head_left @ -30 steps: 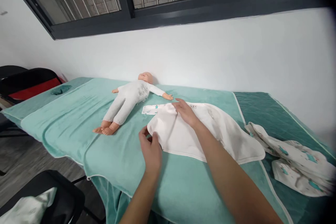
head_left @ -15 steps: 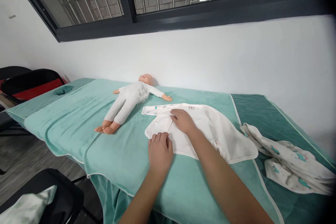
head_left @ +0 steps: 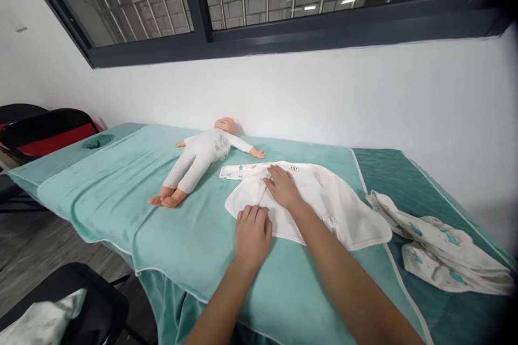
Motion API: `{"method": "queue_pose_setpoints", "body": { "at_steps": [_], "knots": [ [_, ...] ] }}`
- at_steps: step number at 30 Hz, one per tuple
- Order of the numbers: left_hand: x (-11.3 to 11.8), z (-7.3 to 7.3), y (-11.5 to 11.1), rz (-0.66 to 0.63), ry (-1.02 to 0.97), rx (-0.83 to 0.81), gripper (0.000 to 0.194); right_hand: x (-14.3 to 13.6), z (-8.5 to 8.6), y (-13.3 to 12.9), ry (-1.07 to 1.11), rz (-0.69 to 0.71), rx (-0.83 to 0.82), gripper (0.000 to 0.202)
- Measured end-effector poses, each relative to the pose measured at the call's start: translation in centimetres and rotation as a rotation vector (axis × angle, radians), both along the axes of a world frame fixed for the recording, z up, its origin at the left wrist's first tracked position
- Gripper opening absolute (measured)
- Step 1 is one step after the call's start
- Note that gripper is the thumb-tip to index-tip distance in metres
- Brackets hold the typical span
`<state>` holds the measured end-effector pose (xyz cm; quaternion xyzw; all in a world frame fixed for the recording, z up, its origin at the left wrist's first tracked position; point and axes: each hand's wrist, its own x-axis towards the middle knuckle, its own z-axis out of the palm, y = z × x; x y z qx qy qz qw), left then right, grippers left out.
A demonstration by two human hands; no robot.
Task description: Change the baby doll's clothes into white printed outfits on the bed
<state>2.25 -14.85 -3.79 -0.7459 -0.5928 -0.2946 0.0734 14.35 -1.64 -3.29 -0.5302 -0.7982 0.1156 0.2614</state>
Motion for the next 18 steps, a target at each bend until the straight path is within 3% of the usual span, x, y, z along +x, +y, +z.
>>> {"method": "queue_pose_setpoints", "body": {
  "at_steps": [3, 6, 10, 12, 14, 18],
  "knots": [
    [-0.1, -0.1, 0.2, -0.011, -0.009, -0.025, 0.018, 2.0, 0.6, -1.2, 0.036, 0.004, 0.015, 0.049],
    [0.0, -0.1, 0.3, 0.005, -0.021, -0.048, 0.019, 6.5, 1.2, -1.5, 0.060, -0.050, 0.088, 0.049],
    [0.2, 0.0, 0.4, 0.018, -0.020, -0.056, 0.019, 13.5, 1.3, -1.4, 0.040, -0.387, 0.183, 0.049],
    [0.2, 0.1, 0.4, 0.016, -0.011, -0.044, 0.019, 15.9, 1.4, -1.8, 0.016, -0.558, 0.040, 0.047],
    [0.3, 0.1, 0.4, 0.004, 0.001, -0.027, 0.019, 17.1, 1.6, -2.5, 0.007, -0.641, -0.151, 0.043],
    [0.4, 0.0, 0.3, -0.046, 0.035, 0.028, 0.020, 18.2, 2.6, -3.6, -0.009, -0.628, -0.295, 0.042]
  ]
}}
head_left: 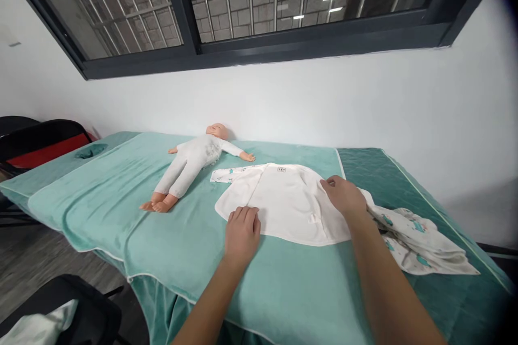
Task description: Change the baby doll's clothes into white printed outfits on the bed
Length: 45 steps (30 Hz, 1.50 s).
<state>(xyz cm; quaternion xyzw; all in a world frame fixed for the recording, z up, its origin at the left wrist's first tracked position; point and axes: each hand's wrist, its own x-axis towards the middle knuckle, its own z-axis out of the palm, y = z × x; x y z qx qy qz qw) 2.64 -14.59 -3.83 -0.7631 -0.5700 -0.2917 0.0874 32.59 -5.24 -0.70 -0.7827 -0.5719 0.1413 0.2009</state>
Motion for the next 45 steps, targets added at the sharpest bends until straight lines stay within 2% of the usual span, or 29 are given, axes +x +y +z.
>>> {"method": "queue_pose_setpoints", "body": {
  "at_steps": [4, 6, 8, 10, 12, 14, 15, 16, 18, 20, 22, 23, 26, 29, 31, 33, 35, 39, 41, 43, 45],
  "knots": [
    [0.2, -0.2, -0.2, -0.050, 0.011, 0.028, 0.021, 2.0, 0.7, -0.3, -0.006, -0.014, -0.075, 0.053],
    [0.4, -0.2, -0.3, -0.073, -0.017, 0.016, 0.022, 2.6, 1.0, -0.6, 0.108, 0.062, -0.036, 0.048],
    [0.7, 0.1, 0.0, -0.115, -0.094, -0.038, 0.022, 2.3, 1.5, -1.3, 0.330, 0.239, 0.040, 0.040],
    [1.2, 0.5, 0.7, -0.165, -0.257, -0.166, 0.023, 0.9, 2.3, -2.3, 0.594, 0.505, 0.059, 0.038],
    [1.7, 1.2, 1.9, -0.188, -0.505, -0.354, 0.028, -1.0, 3.0, -3.3, 0.804, 0.807, -0.048, 0.042],
    [2.3, 1.9, 3.2, -0.187, -0.729, -0.535, 0.038, -2.3, 3.3, -3.6, 0.912, 0.932, -0.111, 0.041],
    [2.6, 2.2, 3.8, -0.183, -0.787, -0.601, 0.042, -2.6, 3.1, -3.5, 0.933, 0.911, -0.086, 0.040],
    [3.0, 2.4, 4.3, -0.174, -0.798, -0.643, 0.045, -2.6, 2.8, -3.2, 0.932, 0.832, -0.020, 0.037],
    [3.7, 2.4, 4.7, -0.127, -0.720, -0.647, 0.046, -1.8, 1.7, -2.1, 0.839, 0.559, 0.152, 0.033],
    [4.3, 2.1, 4.7, -0.084, -0.578, -0.574, 0.042, -0.3, 0.4, -0.9, 0.628, 0.257, 0.234, 0.029],
    [4.7, 1.5, 4.4, -0.093, -0.456, -0.488, 0.037, 1.3, -0.6, -0.2, 0.367, 0.050, 0.148, 0.028],
    [4.7, 1.2, 4.3, -0.110, -0.422, -0.459, 0.035, 2.1, -1.0, 0.0, 0.258, 0.001, 0.071, 0.030],
    [4.5, 0.8, 4.1, -0.143, -0.419, -0.432, 0.032, 3.7, -1.0, -0.6, 0.095, 0.041, -0.104, 0.042],
    [4.3, 0.7, 4.1, -0.159, -0.433, -0.419, 0.027, 4.4, -0.3, -1.8, 0.141, 0.242, -0.178, 0.050],
    [4.2, 0.8, 4.1, -0.159, -0.436, -0.406, 0.024, 4.6, 0.0, -2.4, 0.204, 0.343, -0.200, 0.048],
    [4.2, 0.9, 4.0, -0.154, -0.444, -0.399, 0.023, 4.8, -0.1, -2.6, 0.223, 0.361, -0.144, 0.045],
    [4.3, 1.1, 3.9, -0.159, -0.448, -0.396, 0.023, 5.1, -0.4, -2.4, 0.216, 0.264, -0.011, 0.044],
    [4.3, 1.3, 3.9, -0.173, -0.453, -0.379, 0.025, 6.1, -1.3, -1.5, 0.188, -0.036, 0.377, 0.044],
    [4.3, 1.4, 3.9, -0.176, -0.453, -0.372, 0.026, 6.6, -1.8, -1.1, 0.159, -0.134, 0.504, 0.047],
    [4.3, 1.4, 3.9, -0.180, -0.451, -0.369, 0.027, 6.8, -2.3, -0.8, 0.135, -0.208, 0.488, 0.049],
    [4.3, 1.4, 3.9, -0.183, -0.448, -0.367, 0.028, 6.9, -2.7, -0.6, 0.106, -0.254, 0.387, 0.049]
  ]
}}
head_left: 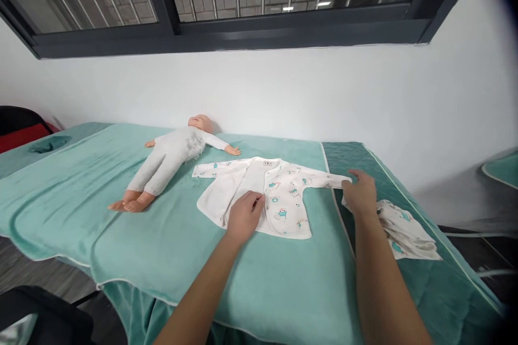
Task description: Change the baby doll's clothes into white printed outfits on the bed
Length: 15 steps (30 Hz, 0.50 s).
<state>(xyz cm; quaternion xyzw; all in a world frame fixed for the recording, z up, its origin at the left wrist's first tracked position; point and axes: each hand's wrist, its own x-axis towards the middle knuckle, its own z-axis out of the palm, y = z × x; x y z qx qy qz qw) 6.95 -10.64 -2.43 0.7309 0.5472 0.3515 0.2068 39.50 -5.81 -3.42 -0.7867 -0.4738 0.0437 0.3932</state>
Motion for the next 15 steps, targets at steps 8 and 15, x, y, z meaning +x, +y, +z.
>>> {"method": "queue_pose_setpoints", "body": {
  "at_steps": [8, 15],
  "knots": [
    [-0.1, -0.1, 0.0, -0.004, 0.007, 0.015, 0.030, -0.3, -0.7, 0.0, -0.016, -0.078, -0.237, 0.068],
    [-0.1, -0.1, 0.0, -0.006, 0.019, 0.023, 0.029, 0.5, -0.4, -0.7, 0.019, -0.093, -0.371, 0.061]
  ]
}}
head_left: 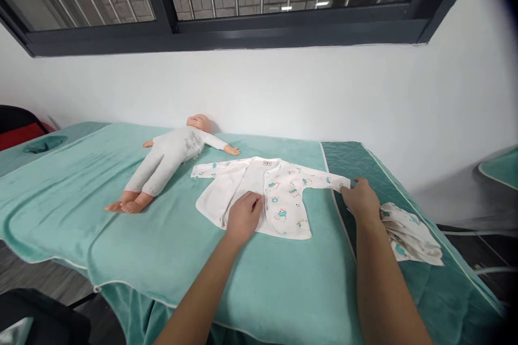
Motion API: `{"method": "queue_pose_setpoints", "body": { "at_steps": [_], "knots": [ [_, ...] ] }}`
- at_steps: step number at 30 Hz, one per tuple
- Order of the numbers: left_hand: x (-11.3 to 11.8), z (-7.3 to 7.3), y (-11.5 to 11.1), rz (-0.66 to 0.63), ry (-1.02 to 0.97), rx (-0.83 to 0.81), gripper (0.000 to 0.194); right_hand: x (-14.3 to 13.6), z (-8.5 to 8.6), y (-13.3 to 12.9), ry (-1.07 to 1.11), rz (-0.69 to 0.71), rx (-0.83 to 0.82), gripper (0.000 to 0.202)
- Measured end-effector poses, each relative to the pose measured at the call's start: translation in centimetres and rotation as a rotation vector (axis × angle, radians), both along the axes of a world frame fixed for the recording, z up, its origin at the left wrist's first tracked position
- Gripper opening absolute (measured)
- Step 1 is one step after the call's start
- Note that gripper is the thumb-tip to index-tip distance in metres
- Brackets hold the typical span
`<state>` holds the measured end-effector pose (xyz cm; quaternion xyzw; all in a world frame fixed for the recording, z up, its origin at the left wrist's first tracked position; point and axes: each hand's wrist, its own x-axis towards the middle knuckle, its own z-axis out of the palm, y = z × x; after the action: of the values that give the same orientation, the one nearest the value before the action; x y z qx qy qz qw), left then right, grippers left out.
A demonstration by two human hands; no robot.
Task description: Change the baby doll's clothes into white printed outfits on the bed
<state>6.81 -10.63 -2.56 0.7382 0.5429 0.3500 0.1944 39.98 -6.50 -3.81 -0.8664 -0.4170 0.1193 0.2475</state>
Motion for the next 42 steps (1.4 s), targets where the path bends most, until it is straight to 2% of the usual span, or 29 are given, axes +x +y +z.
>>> {"method": "queue_pose_setpoints", "body": {
  "at_steps": [3, 6, 8, 10, 11, 13, 16, 18, 23, 28, 31, 34, 37, 38, 40, 42],
  "knots": [
    [0.1, 0.0, 0.0, 0.001, -0.003, -0.008, 0.028, 0.2, -0.1, -0.2, -0.063, -0.012, 0.146, 0.055],
    [0.1, 0.0, 0.0, 0.013, -0.002, -0.012, 0.028, -0.9, 0.3, -0.2, -0.152, 0.024, 0.348, 0.048],
    [0.2, 0.0, 0.0, 0.020, 0.005, -0.006, 0.029, -2.7, 0.8, -0.2, -0.184, 0.160, 0.458, 0.042],
    [0.3, 0.0, 0.0, 0.021, 0.015, 0.004, 0.029, -4.9, 1.1, 0.0, -0.171, 0.403, 0.526, 0.034],
    [0.3, 0.0, -0.1, 0.021, 0.019, 0.008, 0.029, -6.0, 1.2, 0.0, -0.156, 0.529, 0.520, 0.031],
    [0.3, 0.0, -0.1, 0.026, 0.021, 0.013, 0.029, -7.7, 1.1, 0.3, -0.136, 0.663, 0.413, 0.025],
    [0.4, 0.0, 0.0, 0.030, 0.016, 0.008, 0.028, -8.4, 0.5, 0.7, -0.109, 0.629, 0.195, 0.021],
    [0.4, 0.0, 0.0, 0.031, 0.018, 0.003, 0.028, -7.9, 0.3, 0.8, -0.096, 0.559, 0.126, 0.022],
    [0.4, 0.0, -0.1, 0.026, 0.028, 0.007, 0.028, -6.4, 0.6, 0.5, -0.111, 0.385, 0.075, 0.026],
    [0.3, -0.1, -0.2, 0.010, 0.026, 0.013, 0.026, -3.7, 1.1, -0.3, -0.098, 0.125, 0.011, 0.026],
    [0.3, -0.1, -0.3, -0.003, 0.044, 0.008, 0.024, -2.7, 1.2, -0.4, -0.103, 0.050, 0.063, 0.027],
    [0.4, 0.1, -0.3, -0.031, 0.097, -0.015, 0.020, -3.8, 1.1, -0.2, -0.128, 0.092, 0.290, 0.026],
    [0.8, 0.4, -0.7, -0.068, 0.125, -0.055, 0.022, -6.4, 0.8, 0.3, -0.058, 0.317, 0.513, 0.021],
    [1.0, 0.5, -1.0, -0.081, 0.119, -0.067, 0.024, -7.1, 0.6, 0.5, -0.029, 0.407, 0.541, 0.020],
    [1.5, 0.6, -1.7, -0.095, 0.103, -0.082, 0.026, -8.1, 0.1, 0.9, -0.014, 0.543, 0.496, 0.019],
    [2.1, 0.6, -2.7, -0.081, 0.117, -0.077, 0.028, -8.1, -0.5, 1.4, -0.036, 0.593, 0.394, 0.015]
  ]
}}
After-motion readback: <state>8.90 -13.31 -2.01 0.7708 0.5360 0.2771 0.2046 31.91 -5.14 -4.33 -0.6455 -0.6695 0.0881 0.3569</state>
